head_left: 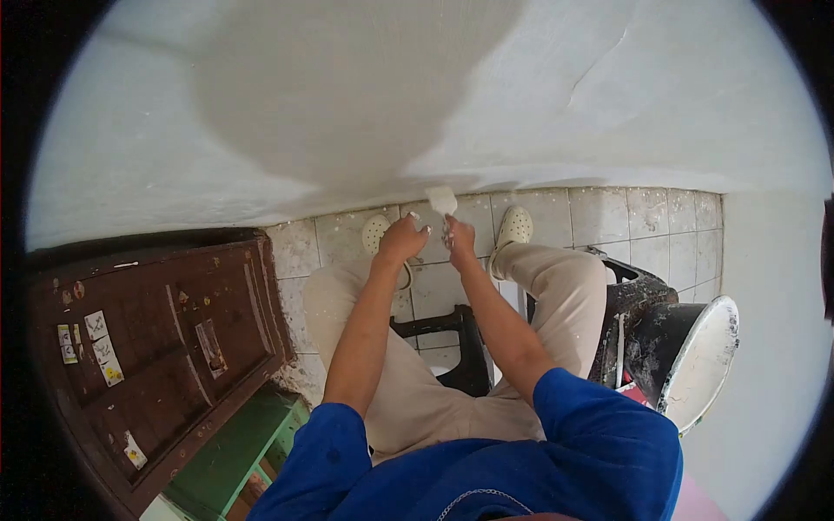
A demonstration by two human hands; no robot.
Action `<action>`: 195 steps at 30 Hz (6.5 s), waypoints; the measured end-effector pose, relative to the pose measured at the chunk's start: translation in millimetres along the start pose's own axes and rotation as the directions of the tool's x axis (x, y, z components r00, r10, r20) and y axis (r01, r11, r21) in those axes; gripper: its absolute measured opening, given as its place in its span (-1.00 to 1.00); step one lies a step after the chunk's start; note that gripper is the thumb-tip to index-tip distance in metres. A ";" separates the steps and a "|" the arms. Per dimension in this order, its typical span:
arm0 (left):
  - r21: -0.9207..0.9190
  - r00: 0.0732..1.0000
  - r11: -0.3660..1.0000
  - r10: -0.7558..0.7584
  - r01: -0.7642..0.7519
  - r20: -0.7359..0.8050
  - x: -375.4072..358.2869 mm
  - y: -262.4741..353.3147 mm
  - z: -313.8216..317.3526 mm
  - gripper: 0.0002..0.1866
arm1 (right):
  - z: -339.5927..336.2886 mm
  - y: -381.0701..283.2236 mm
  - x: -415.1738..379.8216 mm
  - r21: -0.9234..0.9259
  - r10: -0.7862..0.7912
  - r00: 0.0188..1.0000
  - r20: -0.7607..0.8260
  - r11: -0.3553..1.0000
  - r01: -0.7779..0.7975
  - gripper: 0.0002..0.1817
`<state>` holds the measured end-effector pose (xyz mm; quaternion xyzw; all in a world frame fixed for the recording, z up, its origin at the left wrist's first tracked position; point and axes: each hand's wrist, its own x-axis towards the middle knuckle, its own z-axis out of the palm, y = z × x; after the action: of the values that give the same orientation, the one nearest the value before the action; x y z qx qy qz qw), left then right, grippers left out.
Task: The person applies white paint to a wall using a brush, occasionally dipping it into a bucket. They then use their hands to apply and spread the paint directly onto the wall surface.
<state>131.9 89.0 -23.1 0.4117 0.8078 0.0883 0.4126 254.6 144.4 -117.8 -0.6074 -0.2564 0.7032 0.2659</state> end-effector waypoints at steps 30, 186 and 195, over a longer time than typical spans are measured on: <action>0.038 0.998 0.997 0.063 -0.062 -0.030 2.8 -16.7 2.7 -0.46 | -12.7 -36.6 -47.3 0.030 -0.089 0.991 -0.099 0.995 0.092 -0.74; -0.102 0.996 0.993 0.047 -0.054 -0.074 7.1 -28.3 -5.4 -0.42 | 35.8 -87.8 -140.7 0.006 -0.159 0.987 -0.015 0.987 0.159 -0.76; -0.092 0.999 0.995 0.030 -0.034 -0.046 -3.9 -28.7 -11.9 -0.43 | 12.0 -1.2 -44.7 -0.217 -0.098 0.989 -0.108 0.973 0.073 -0.76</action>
<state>107.4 70.0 -27.0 0.4029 0.8050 0.1414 0.4119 248.2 114.2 -83.3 -0.6611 -0.3400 0.6226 0.2444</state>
